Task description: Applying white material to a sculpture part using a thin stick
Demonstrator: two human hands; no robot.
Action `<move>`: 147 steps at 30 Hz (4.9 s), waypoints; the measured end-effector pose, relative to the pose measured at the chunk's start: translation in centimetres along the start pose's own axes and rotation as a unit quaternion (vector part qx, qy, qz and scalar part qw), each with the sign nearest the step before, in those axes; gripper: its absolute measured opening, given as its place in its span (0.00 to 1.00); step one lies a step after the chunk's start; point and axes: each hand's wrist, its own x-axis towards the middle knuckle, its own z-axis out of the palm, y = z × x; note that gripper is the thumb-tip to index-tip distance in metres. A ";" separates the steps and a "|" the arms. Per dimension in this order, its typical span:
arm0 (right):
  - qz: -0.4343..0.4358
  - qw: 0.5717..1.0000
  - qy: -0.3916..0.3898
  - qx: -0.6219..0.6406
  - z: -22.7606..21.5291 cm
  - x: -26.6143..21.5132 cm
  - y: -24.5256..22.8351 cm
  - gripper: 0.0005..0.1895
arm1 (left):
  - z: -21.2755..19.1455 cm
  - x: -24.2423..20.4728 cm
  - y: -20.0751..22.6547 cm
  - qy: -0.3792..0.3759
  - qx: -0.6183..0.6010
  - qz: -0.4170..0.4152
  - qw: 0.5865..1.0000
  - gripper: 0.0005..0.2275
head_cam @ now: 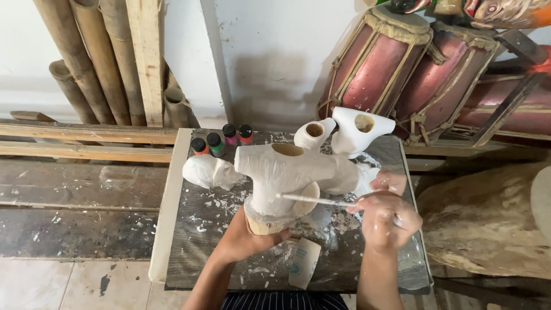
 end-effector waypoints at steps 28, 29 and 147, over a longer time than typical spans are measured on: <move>0.011 1.000 0.024 0.008 -1.4 -1.3 1.3 0.14 | -0.9 0.1 -1.9 -0.033 -0.040 0.039 0.998 0.25; 0.013 1.000 0.016 0.003 -1.5 -1.5 1.3 0.14 | -1.1 0.1 -2.2 -0.025 -0.024 0.042 0.998 0.27; -0.067 0.985 0.149 -0.053 -0.4 0.5 -2.0 0.16 | 4.3 -0.2 -2.0 0.180 -0.067 0.040 0.981 0.27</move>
